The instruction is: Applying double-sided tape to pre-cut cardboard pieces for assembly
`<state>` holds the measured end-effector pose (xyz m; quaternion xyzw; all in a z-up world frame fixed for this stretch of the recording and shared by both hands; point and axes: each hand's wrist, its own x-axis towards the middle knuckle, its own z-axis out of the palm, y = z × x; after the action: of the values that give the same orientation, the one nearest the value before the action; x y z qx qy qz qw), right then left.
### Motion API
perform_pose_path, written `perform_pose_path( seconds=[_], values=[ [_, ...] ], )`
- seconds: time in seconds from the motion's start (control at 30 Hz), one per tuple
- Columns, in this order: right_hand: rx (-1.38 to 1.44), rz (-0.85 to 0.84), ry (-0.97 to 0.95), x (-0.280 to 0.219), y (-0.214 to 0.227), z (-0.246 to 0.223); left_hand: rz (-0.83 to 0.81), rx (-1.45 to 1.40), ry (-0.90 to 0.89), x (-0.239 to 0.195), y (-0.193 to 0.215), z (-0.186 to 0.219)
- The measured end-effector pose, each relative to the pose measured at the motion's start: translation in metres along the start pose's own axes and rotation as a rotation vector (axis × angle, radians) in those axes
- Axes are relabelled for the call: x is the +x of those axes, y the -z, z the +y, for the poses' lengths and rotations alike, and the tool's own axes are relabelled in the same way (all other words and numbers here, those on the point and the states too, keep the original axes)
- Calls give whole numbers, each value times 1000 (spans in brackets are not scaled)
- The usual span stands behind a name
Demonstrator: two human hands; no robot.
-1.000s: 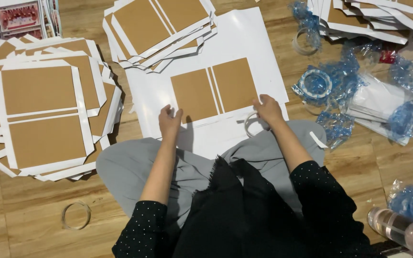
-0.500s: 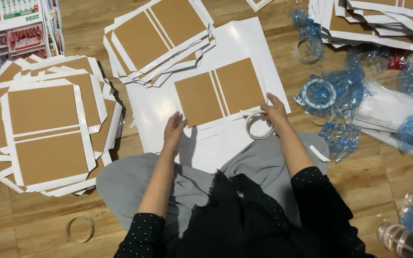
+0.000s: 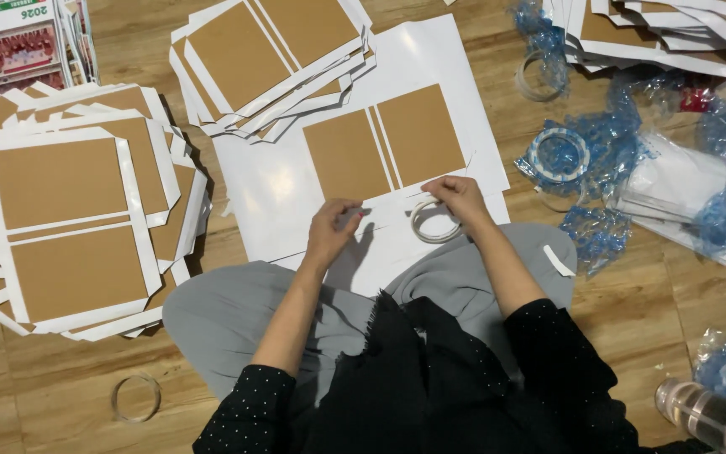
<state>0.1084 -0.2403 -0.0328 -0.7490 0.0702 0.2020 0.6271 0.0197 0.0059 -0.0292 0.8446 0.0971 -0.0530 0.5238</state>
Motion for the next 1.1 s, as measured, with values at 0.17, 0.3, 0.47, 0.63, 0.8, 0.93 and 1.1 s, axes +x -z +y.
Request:
perform_pose_path(
  seconds=[0.17, 0.3, 0.47, 0.63, 0.8, 0.93, 1.1],
  values=[
    [-135, -164, 123, -31, -31, -29, -93, -219, 157, -11, -4, 7],
    [-239, -212, 230, -39, -48, -32, -86, -308, 225, -11, -1, -4],
    [-494, -225, 305, -45, -50, -35, -61, -259, 178, -13, -3, -6],
    [-772, -196, 296, -54, -58, -54, -65, -75, 173, -13, -2, -5],
    [-910, -212, 83, -40, -72, -50, 34, 94, 339, -17, 10, 3],
    [-912, -200, 42, -23, -70, -45, 159, 195, 348, -19, 31, 22],
    [-851, -186, 74, -8, -79, -41, 175, 234, 239, -4, 28, 10]
  ],
)
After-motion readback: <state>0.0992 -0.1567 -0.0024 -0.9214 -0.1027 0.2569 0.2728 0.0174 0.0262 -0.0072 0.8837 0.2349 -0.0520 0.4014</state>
